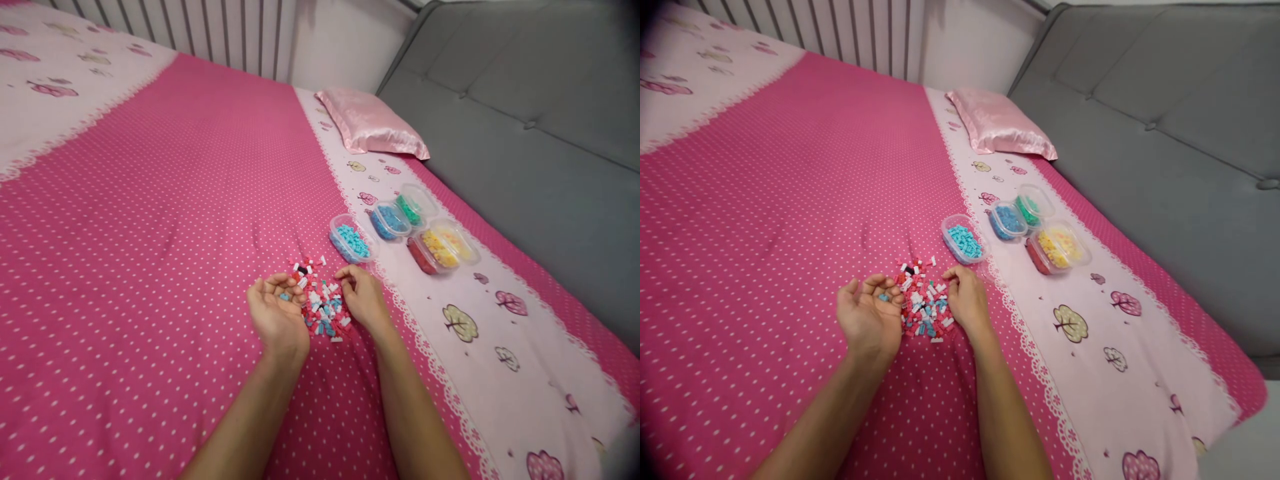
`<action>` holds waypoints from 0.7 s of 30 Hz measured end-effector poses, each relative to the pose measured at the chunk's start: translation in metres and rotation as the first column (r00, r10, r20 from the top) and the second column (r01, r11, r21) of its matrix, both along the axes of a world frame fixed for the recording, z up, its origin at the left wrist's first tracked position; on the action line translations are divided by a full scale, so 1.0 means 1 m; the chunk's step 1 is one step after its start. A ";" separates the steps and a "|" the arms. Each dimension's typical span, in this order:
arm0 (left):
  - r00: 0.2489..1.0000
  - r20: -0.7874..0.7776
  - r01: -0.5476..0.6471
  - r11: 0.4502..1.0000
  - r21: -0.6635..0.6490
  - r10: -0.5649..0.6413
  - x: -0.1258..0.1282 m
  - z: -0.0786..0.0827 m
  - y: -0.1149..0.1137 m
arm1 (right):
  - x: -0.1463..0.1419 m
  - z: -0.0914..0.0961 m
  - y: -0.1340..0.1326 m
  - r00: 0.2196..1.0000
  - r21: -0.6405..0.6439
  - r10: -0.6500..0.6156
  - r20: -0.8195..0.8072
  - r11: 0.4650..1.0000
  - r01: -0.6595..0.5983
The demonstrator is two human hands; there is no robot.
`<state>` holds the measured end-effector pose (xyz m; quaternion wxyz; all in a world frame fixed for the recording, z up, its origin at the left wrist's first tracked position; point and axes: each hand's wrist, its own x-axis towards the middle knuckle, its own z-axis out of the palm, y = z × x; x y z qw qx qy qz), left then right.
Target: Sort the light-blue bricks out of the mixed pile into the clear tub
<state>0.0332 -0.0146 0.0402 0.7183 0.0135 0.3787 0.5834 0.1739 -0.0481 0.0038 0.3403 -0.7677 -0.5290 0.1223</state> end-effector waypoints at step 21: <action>1.000 -0.008 -0.013 1.000 -0.012 0.013 0.000 -0.002 0.001 | -0.002 0.008 -0.002 0.964 0.050 0.234 0.127 0.969 -0.241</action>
